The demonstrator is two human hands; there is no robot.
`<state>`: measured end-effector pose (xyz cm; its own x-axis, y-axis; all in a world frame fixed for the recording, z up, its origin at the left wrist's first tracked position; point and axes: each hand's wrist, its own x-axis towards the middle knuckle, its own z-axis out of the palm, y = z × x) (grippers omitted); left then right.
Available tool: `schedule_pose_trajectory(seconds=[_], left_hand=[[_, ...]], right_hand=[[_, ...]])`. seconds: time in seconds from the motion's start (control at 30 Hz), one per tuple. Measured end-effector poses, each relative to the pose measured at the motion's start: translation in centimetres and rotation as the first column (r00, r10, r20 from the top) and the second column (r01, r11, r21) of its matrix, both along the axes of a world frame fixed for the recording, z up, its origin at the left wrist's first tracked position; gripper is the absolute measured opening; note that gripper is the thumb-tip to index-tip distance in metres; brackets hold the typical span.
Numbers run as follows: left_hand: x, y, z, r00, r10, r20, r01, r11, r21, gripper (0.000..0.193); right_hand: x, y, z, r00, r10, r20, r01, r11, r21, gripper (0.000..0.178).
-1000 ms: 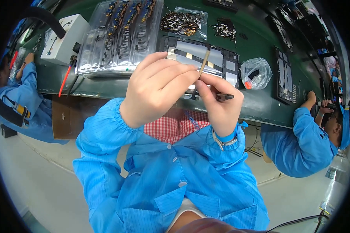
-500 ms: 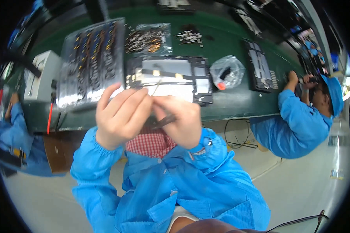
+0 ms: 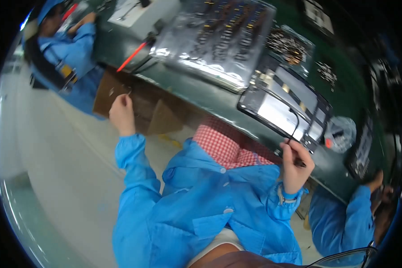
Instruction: Assembling electronic components by attaching flexible ribbon cables to a device housing.
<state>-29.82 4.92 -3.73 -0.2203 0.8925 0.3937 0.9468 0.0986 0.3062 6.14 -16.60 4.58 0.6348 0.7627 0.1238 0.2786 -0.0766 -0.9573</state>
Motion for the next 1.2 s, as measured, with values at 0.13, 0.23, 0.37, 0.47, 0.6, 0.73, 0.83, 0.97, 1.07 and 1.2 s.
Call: schedule_pose_trajectory(seconds=[0.13, 0.23, 0.37, 0.47, 0.6, 0.73, 0.83, 0.97, 1.07, 1.2], left_hand=[[-4.0, 1.0, -3.3, 0.988, 0.091, -0.122, -0.092, 0.996, -0.009, 0.017], [-2.2, 0.9, -1.6, 0.993, -0.027, -0.113, 0.028, 1.0, 0.01, 0.016], [8.5, -4.7, 7.9, 0.733, -0.514, 0.445, 0.459, 0.857, 0.234, 0.015], [15.3, -7.5, 10.5, 0.413, -0.712, 0.568, 0.727, 0.633, 0.266, 0.034], [20.8, -7.0, 10.7, 0.169, -0.78, 0.603, 0.836, 0.438, 0.332, 0.034], [22.4, -7.5, 10.5, 0.117, -0.879, 0.461, 0.847, 0.331, 0.416, 0.028], [23.3, -7.8, 10.8, 0.085, -0.924, 0.372, 0.843, 0.266, 0.467, 0.023], [23.5, -8.1, 11.1, 0.056, -0.919, 0.391, 0.864, 0.241, 0.442, 0.021], [23.4, -9.1, 11.3, 0.059, -0.911, 0.409, 0.879, 0.242, 0.412, 0.021], [24.0, -10.1, 10.7, 0.072, -0.862, 0.501, 0.825, 0.334, 0.456, 0.021]], right_hand=[[-0.2, 1.7, -0.4, 0.993, 0.091, -0.071, -0.092, 0.996, 0.0, 0.013], [-1.5, 2.5, 0.2, 0.975, 0.146, -0.165, -0.153, 0.988, -0.026, 0.014], [-2.6, 2.9, 0.3, 0.922, 0.207, -0.328, -0.201, 0.978, 0.052, 0.015], [-2.4, 2.9, 0.7, 0.896, 0.26, -0.36, -0.258, 0.965, 0.056, 0.014], [-2.4, 2.2, 0.8, 0.855, 0.258, -0.45, -0.253, 0.965, 0.072, 0.015], [-1.8, 0.9, 0.6, 0.882, 0.269, -0.386, -0.268, 0.962, 0.057, 0.015], [-1.6, 0.5, 0.5, 0.88, 0.227, -0.416, -0.221, 0.973, 0.065, 0.021], [-0.7, 0.9, 1.1, 0.919, 0.231, -0.319, -0.176, 0.966, 0.192, 0.039], [-0.2, 1.4, 2.0, 0.96, 0.22, -0.175, -0.185, 0.963, 0.197, 0.032], [-0.9, 1.7, 2.4, 0.982, 0.152, -0.108, -0.121, 0.96, 0.254, 0.018]])
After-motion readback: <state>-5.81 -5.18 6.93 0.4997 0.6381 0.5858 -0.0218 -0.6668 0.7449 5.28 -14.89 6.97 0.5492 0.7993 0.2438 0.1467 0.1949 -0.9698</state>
